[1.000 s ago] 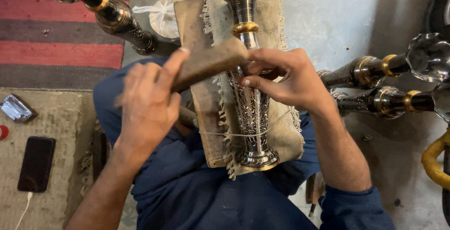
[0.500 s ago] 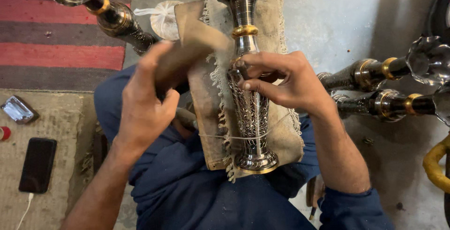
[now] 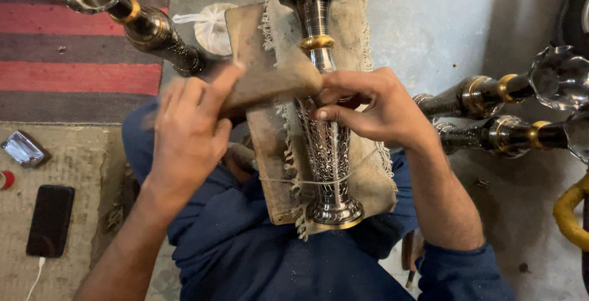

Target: The person sits on the floor with an ornate metal vase resting on a cloth-covered board on their lap. They hold a chisel against the vase's surface with one hand and strike it with a wooden mallet held in the other hand, working along the vase's decorated bands to shape the pattern.

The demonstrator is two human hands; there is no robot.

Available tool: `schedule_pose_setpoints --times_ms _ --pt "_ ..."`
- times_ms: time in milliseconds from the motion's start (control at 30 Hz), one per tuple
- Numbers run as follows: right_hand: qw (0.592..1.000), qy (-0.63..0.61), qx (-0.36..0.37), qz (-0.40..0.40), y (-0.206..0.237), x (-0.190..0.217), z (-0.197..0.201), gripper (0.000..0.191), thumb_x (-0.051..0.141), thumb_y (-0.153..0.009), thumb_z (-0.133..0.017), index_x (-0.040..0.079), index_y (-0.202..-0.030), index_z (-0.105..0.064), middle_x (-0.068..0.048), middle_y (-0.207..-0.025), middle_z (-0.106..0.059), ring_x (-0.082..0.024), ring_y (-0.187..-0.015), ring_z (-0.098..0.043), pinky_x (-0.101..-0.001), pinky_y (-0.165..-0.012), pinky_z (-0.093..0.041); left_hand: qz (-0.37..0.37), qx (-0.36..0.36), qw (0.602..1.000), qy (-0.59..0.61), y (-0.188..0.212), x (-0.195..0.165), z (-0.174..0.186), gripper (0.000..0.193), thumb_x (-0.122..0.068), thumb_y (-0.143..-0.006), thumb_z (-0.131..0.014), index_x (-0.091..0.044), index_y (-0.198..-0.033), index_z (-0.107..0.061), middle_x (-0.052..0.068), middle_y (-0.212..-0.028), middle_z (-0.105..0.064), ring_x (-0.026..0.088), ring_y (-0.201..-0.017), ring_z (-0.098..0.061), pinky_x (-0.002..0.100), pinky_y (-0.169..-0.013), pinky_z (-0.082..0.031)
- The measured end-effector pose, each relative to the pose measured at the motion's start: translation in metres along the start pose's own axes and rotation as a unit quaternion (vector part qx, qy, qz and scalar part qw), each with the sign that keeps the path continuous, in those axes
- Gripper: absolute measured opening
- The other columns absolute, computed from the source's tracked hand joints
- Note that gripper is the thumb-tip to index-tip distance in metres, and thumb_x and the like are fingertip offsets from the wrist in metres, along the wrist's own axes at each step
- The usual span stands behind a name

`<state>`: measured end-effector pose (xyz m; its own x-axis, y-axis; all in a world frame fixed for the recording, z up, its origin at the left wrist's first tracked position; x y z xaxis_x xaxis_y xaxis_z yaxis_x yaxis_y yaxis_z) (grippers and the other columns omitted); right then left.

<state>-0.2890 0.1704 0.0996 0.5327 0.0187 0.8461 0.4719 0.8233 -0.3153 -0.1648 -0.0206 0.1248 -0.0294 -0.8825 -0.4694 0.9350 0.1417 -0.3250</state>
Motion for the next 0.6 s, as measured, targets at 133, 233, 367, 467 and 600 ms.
schedule_pose_setpoints --times_ms 133,233,367,467,600 --pt "0.999 0.017 0.019 -0.032 -0.002 -0.004 -0.003 0.045 0.01 -0.09 -0.081 0.011 -0.133 -0.066 -0.006 -0.097 -0.08 -0.015 -0.087 -0.08 -0.0292 -0.075 -0.069 0.05 -0.041 0.967 0.245 -0.001 0.01 0.005 0.07 0.004 -0.091 -0.065 -0.019 -0.152 -0.037 0.012 -0.131 -0.061 0.03 -0.127 -0.065 0.038 -0.105 -0.054" --pt "1.0 0.01 0.011 -0.006 -0.003 0.004 -0.002 0.046 0.01 -0.091 -0.081 0.01 -0.134 -0.065 -0.007 -0.099 -0.079 -0.016 -0.091 -0.08 -0.0298 -0.079 -0.069 -0.011 0.026 0.993 -0.116 -0.001 -0.004 -0.005 0.081 0.002 -0.081 -0.077 -0.02 -0.152 -0.046 0.018 -0.104 -0.061 0.038 -0.106 -0.066 0.052 -0.11 -0.048" --pt "0.999 0.021 0.021 -0.02 -0.004 0.005 -0.002 0.044 0.008 -0.09 -0.081 0.009 -0.132 -0.067 -0.007 -0.098 -0.08 -0.016 -0.091 -0.08 -0.0298 -0.079 -0.068 0.051 -0.013 0.993 0.109 -0.001 0.008 0.003 0.076 0.003 -0.085 -0.069 -0.021 -0.152 -0.042 0.012 -0.124 -0.061 0.032 -0.121 -0.065 0.043 -0.106 -0.052" --pt "0.999 0.022 0.021 -0.043 -0.005 0.001 -0.003 0.043 0.009 -0.088 -0.082 0.009 -0.129 -0.069 -0.007 -0.097 -0.08 -0.015 -0.088 -0.08 -0.0286 -0.076 -0.068 0.007 0.011 1.0 -0.021 -0.003 0.003 0.0 0.08 0.003 -0.082 -0.073 -0.021 -0.154 -0.045 0.015 -0.12 -0.059 0.036 -0.119 -0.064 0.045 -0.108 -0.051" --pt "1.0 0.014 0.0 -0.02 -0.004 0.006 0.0 0.045 0.008 -0.088 -0.082 0.007 -0.13 -0.067 -0.008 -0.097 -0.079 -0.015 -0.089 -0.078 -0.0281 -0.077 -0.065 -0.024 -0.009 1.0 -0.002 -0.003 0.003 0.004 0.082 0.005 -0.082 -0.073 -0.02 -0.154 -0.045 0.013 -0.118 -0.058 0.034 -0.116 -0.062 0.047 -0.103 -0.05"
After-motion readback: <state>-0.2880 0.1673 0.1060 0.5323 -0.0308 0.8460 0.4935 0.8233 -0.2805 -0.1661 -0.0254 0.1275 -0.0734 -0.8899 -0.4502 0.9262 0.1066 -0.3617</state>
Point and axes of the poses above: each hand's wrist, its own y-axis away from the middle knuckle, its own z-axis out of the back of the hand, x = y × z, the point moved 10 cm from there along -y, towards the middle knuckle
